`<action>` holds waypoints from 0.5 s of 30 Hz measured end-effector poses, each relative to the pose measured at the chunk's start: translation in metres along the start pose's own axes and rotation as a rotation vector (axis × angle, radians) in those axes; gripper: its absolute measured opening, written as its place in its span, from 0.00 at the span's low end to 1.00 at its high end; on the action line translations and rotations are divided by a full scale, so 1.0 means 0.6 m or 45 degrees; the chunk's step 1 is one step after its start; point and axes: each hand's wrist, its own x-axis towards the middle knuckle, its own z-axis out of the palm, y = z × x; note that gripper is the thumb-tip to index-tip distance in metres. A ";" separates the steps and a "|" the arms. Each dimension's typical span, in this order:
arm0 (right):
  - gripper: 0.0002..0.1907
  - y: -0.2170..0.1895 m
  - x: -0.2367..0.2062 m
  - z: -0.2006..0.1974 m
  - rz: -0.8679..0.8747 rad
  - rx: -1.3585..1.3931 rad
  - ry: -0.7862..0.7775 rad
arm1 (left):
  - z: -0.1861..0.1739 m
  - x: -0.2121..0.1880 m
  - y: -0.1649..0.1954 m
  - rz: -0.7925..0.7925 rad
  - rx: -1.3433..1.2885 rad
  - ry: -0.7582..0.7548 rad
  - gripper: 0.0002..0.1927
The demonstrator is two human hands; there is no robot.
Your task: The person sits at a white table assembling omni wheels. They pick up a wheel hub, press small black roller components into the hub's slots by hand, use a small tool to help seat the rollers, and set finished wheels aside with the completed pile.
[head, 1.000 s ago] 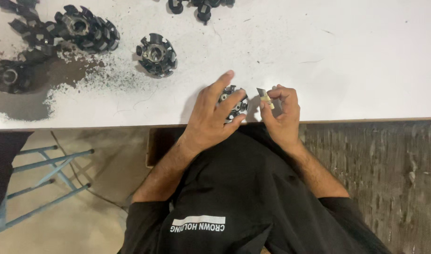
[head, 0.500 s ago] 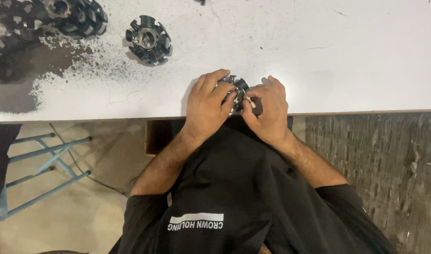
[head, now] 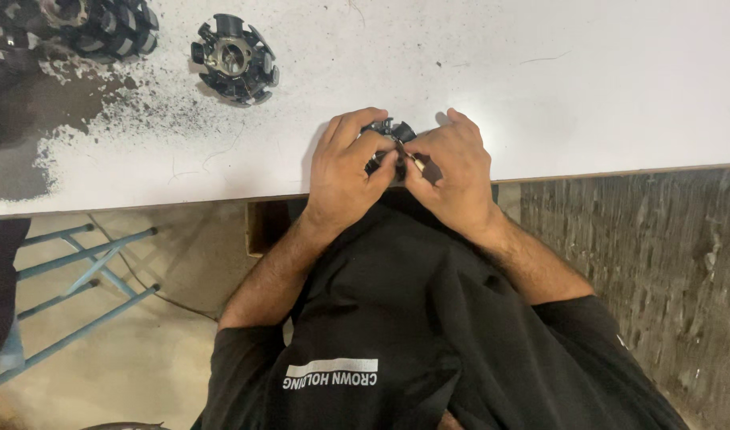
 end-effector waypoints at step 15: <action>0.15 0.001 -0.015 0.007 -0.085 0.065 0.059 | 0.030 -0.009 -0.016 0.054 0.174 0.080 0.07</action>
